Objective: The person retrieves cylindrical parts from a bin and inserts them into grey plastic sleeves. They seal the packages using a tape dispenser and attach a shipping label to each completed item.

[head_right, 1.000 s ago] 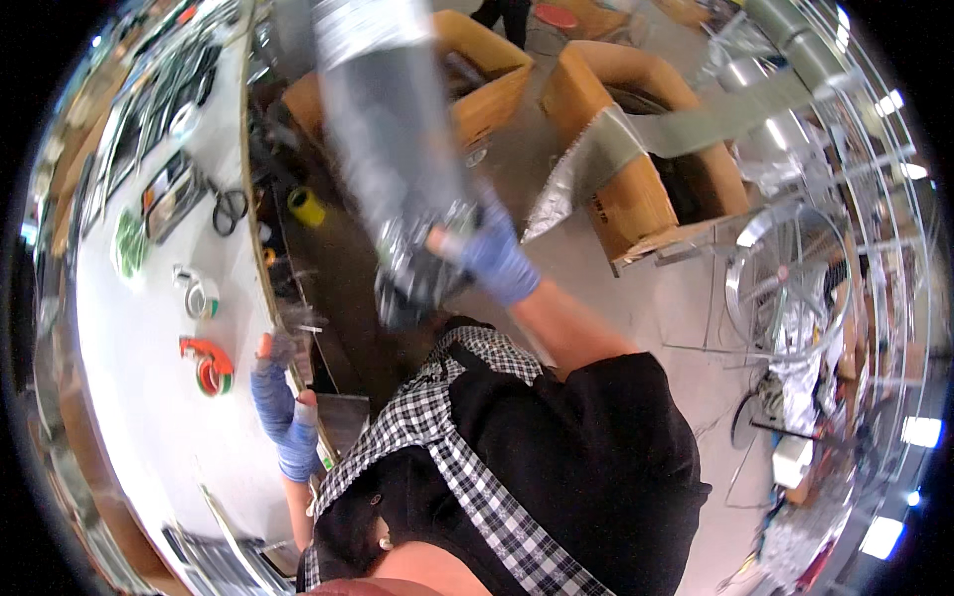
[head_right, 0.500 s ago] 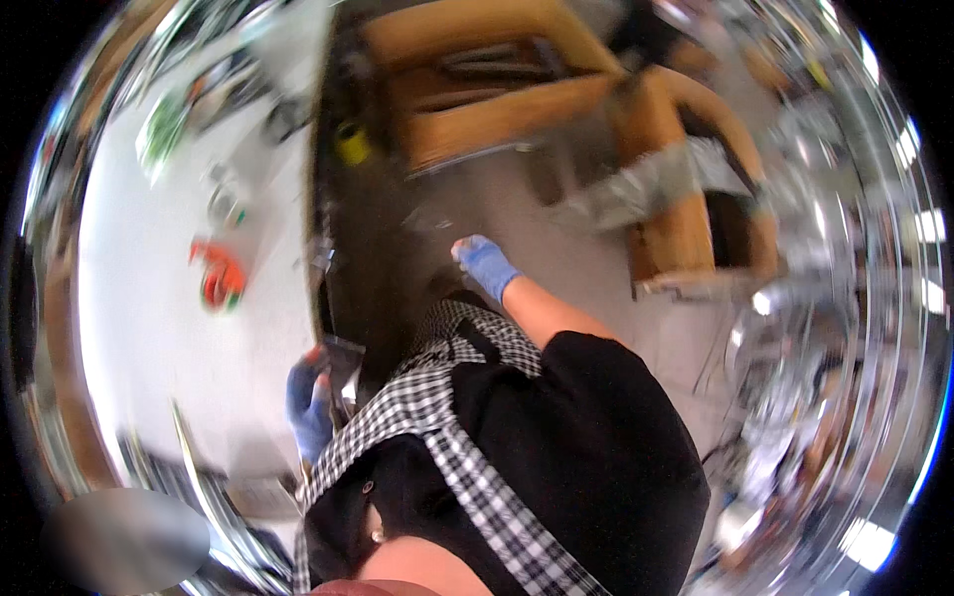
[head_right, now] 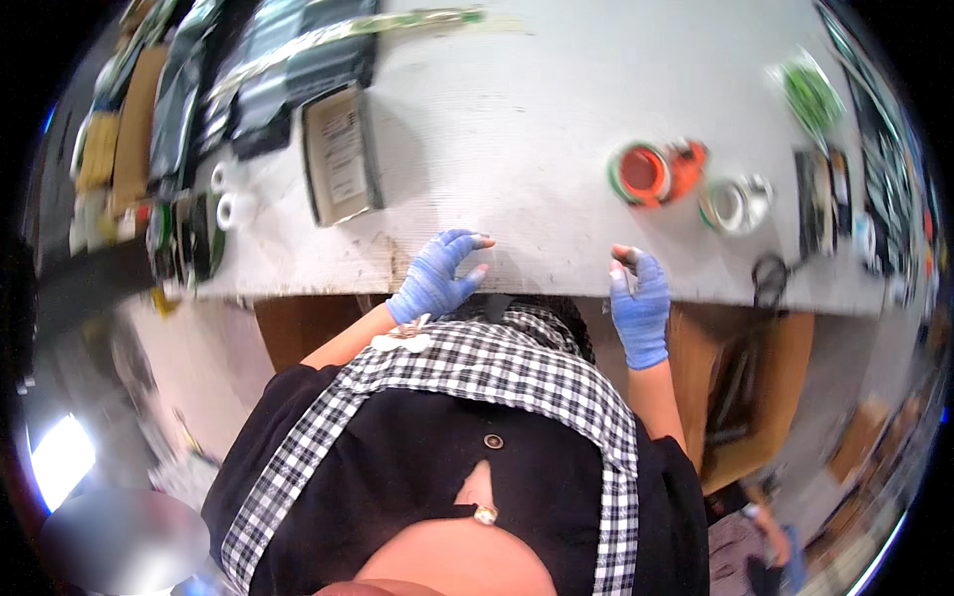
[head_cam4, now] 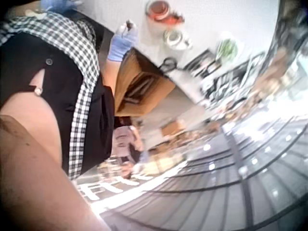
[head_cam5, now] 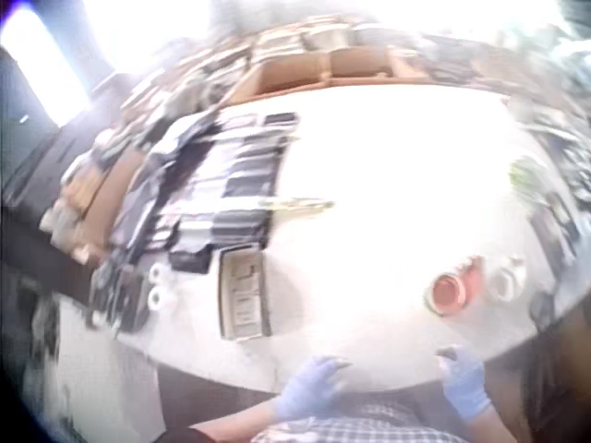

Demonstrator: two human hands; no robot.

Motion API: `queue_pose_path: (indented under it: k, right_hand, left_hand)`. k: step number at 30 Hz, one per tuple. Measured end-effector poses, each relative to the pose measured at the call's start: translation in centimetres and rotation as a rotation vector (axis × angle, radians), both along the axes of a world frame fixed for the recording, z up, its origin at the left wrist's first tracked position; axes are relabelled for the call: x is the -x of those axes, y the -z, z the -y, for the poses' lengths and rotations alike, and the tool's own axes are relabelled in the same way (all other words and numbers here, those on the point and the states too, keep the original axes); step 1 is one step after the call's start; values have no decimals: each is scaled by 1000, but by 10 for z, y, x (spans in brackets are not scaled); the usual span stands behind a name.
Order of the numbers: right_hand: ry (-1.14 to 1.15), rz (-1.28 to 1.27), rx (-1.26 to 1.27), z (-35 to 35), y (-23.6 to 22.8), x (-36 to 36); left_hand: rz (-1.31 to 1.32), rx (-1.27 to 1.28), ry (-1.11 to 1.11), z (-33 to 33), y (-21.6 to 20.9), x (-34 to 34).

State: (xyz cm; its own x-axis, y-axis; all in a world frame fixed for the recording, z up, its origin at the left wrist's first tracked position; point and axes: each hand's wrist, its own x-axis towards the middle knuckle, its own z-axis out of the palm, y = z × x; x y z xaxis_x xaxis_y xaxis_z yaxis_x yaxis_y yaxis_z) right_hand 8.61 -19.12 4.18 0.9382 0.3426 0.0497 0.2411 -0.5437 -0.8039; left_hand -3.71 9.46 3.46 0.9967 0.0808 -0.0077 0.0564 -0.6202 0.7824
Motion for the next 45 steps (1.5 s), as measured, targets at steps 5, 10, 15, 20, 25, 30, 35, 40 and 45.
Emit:
queue_pose_path:
  k: [5,10,15,20,25,30,35,40,45]
  right_hand:
    - [-381,275,184,-42,-11,-69]
    - [-546,306,200,-71,-13,-95]
    - [-731,295,228,-85,-1,-96]
    - [-798,190,241,-100,3,-92]
    - [-830,124,200,-109,3,-96]
    - [-890,136,138,-114,-1,-103]
    - [-882,139,60,-109,-1,-105]
    - [-758,181,92,-86,-10,-88]
    - [-500,176,132,-47,-4,-50]
  left_hand:
    - [44,-72,-377,-1,5,-16]
    - [86,-163,-541,-1,14,-26]
    - [43,-233,-539,-2,27,-32]
    - [81,-276,-512,0,42,-32]
    - [76,-299,-501,1,41,-33]
    - [91,-375,-537,5,42,-32]
    - [98,-429,-536,2,39,-35]
    - [124,-456,-541,4,39,-35]
    - [157,-389,-449,4,36,-34]
